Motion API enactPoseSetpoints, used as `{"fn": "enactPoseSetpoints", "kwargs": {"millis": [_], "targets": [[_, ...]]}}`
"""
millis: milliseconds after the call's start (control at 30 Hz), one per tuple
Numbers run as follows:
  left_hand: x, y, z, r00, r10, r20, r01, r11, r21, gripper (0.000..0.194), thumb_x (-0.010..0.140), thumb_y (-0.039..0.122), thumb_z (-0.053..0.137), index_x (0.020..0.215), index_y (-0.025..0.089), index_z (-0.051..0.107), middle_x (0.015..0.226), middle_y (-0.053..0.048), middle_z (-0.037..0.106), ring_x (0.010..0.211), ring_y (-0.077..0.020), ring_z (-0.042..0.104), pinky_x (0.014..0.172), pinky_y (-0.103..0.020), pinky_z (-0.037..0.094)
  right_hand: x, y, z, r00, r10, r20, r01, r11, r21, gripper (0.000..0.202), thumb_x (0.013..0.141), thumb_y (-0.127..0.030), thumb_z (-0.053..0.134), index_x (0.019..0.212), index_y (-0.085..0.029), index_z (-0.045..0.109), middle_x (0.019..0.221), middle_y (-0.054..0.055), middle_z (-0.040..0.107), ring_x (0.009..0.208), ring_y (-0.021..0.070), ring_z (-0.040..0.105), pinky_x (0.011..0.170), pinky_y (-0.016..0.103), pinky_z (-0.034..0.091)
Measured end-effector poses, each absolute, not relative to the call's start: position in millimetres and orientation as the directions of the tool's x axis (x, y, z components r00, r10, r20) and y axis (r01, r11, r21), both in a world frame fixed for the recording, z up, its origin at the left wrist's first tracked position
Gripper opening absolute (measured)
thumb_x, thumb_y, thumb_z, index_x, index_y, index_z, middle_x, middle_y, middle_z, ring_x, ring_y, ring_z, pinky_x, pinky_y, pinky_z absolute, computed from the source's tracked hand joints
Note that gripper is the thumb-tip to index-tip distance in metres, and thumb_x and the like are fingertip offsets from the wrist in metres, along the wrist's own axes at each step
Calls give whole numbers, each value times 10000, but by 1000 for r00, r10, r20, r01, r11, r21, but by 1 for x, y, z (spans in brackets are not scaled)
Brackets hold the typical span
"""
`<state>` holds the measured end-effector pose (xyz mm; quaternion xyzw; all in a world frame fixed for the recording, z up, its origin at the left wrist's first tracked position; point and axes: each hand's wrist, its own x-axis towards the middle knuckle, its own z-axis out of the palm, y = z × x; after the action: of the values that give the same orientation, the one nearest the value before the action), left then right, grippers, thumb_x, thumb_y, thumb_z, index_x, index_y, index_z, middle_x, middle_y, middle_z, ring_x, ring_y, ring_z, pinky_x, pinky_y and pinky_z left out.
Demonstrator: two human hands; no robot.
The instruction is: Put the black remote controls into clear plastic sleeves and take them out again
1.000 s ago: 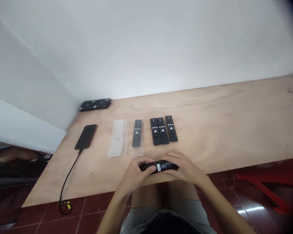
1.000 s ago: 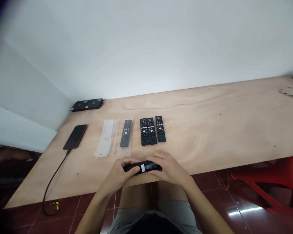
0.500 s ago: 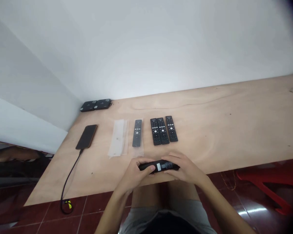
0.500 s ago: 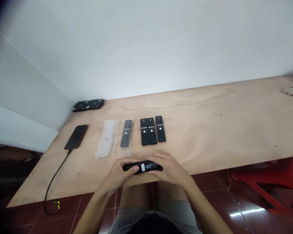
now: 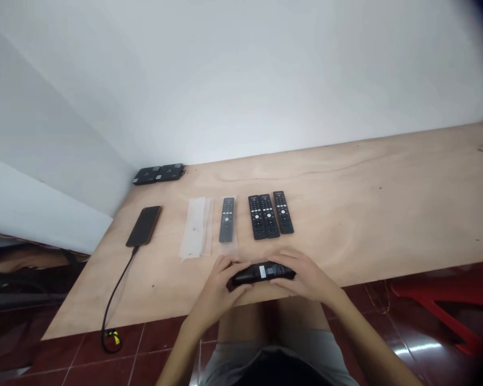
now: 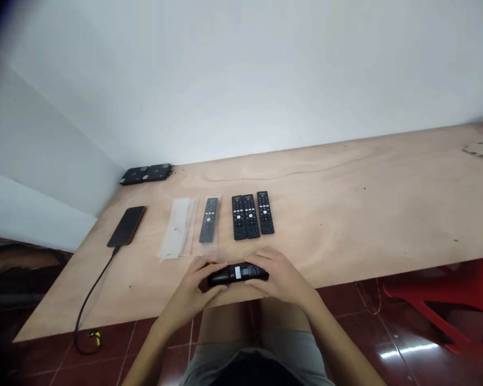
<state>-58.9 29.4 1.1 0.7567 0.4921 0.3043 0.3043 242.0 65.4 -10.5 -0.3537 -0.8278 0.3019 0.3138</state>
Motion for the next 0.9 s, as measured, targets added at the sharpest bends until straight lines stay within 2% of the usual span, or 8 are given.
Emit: {"fn": "enactPoseSetpoints", "kwargs": {"millis": [167, 300, 433, 633, 800, 900], "targets": [[-65, 26, 6, 275, 953, 128, 456, -246, 855, 414, 966, 322, 831, 1373, 340, 757, 1370, -94, 690, 1303, -310, 669, 1169, -539, 546, 242, 65, -10, -536, 786, 308, 378, 550, -745, 451, 994, -409, 828, 1414, -275, 734, 1303, 113, 787, 1203, 317, 722, 1080, 489, 593], [-73, 21, 6, 246, 961, 127, 218, -183, 959, 369, 984, 316, 806, 1342, 276, 723, 1386, -123, 686, 1324, -304, 689, 1189, -505, 548, 244, 66, -9, -524, 798, 296, 361, 523, -772, 459, 993, -422, 830, 1421, -290, 727, 1272, 100, 778, 1182, 305, 719, 1063, 477, 597], [-80, 18, 2, 218, 955, 201, 36, -214, 976, 345, 981, 301, 796, 1298, 244, 674, 1320, -145, 697, 1330, -314, 688, 1143, -480, 580, 246, 67, -11, -528, 800, 285, 340, 507, -792, 468, 975, -427, 851, 1407, -290, 734, 1257, 95, 777, 1171, 301, 719, 1061, 479, 597], [-82, 19, 1, 207, 958, 201, 35, -212, 977, 350, 964, 324, 813, 1270, 242, 662, 1283, -145, 706, 1272, -312, 712, 1071, -451, 613, 246, 67, -15, -518, 806, 286, 348, 504, -790, 472, 974, -437, 850, 1408, -288, 739, 1286, 105, 775, 1203, 312, 715, 1084, 487, 590], [-82, 18, 0, 207, 954, 215, 24, -225, 974, 351, 965, 315, 809, 1280, 254, 667, 1292, -143, 703, 1283, -312, 710, 1084, -457, 607, 247, 66, -14, -515, 809, 282, 346, 498, -795, 470, 975, -437, 848, 1408, -290, 740, 1283, 102, 774, 1195, 307, 718, 1077, 478, 592], [-77, 18, 2, 210, 957, 201, 114, -228, 967, 338, 983, 320, 783, 1305, 251, 705, 1326, -150, 696, 1312, -324, 692, 1135, -500, 579, 246, 66, -12, -519, 809, 274, 351, 495, -795, 473, 976, -431, 847, 1414, -289, 736, 1279, 103, 778, 1184, 308, 723, 1064, 477, 597]]}}
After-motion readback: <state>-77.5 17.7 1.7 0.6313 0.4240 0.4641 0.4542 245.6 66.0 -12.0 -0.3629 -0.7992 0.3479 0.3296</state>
